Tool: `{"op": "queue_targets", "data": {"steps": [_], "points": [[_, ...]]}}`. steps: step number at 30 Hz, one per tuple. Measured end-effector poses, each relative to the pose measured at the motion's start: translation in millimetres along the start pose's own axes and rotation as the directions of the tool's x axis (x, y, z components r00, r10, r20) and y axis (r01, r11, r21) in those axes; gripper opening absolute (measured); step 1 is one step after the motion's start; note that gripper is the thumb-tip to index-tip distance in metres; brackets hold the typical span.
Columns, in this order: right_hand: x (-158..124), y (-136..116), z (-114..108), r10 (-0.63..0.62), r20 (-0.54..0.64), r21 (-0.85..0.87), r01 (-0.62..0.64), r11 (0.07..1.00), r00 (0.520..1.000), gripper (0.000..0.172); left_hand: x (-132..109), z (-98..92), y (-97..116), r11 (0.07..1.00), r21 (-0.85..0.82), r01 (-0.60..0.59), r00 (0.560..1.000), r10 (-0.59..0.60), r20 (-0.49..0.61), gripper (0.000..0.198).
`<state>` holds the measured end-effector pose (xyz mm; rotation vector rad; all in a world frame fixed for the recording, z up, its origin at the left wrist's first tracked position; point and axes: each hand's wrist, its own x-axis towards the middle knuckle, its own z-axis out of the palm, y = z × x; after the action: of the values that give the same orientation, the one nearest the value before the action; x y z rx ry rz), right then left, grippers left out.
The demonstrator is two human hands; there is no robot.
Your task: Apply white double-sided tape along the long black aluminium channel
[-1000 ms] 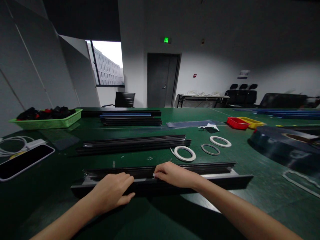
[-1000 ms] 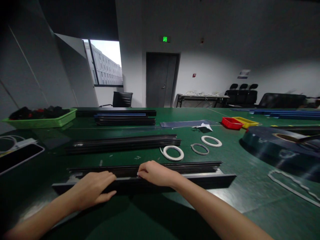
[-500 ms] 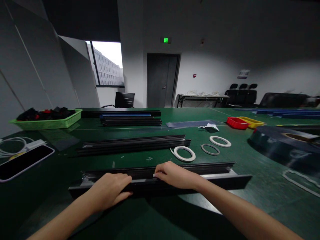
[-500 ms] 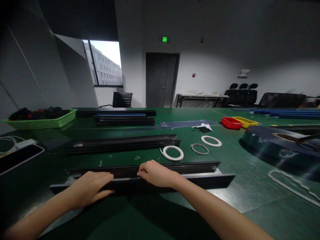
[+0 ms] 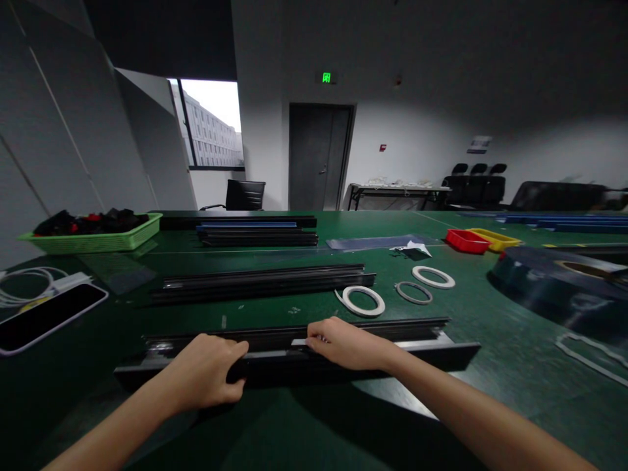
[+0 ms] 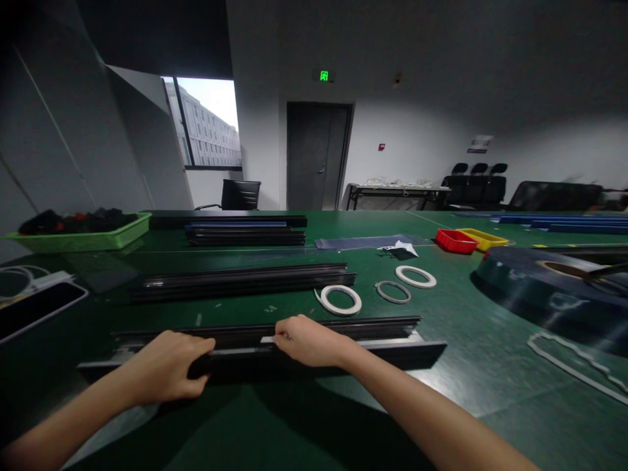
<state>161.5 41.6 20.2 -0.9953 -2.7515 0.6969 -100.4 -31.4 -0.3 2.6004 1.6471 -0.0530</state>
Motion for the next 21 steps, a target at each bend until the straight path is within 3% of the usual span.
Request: {"op": "queue_targets", "data": {"steps": [13,21], "points": [[1.4,-4.1,0.7,0.03,0.031,0.007,-0.03,1.0,0.999,0.025,3.7,7.2,4.3,0.989,0.06,-0.132,0.991,0.133,-0.017,0.02],[-0.5,-2.2,-0.4,0.029,0.025,0.009,-0.03,1.0,0.999,0.025,2.6,2.3,-0.8,0.995,0.035,-0.097,0.995,0.097,-0.007,0.02]]}}
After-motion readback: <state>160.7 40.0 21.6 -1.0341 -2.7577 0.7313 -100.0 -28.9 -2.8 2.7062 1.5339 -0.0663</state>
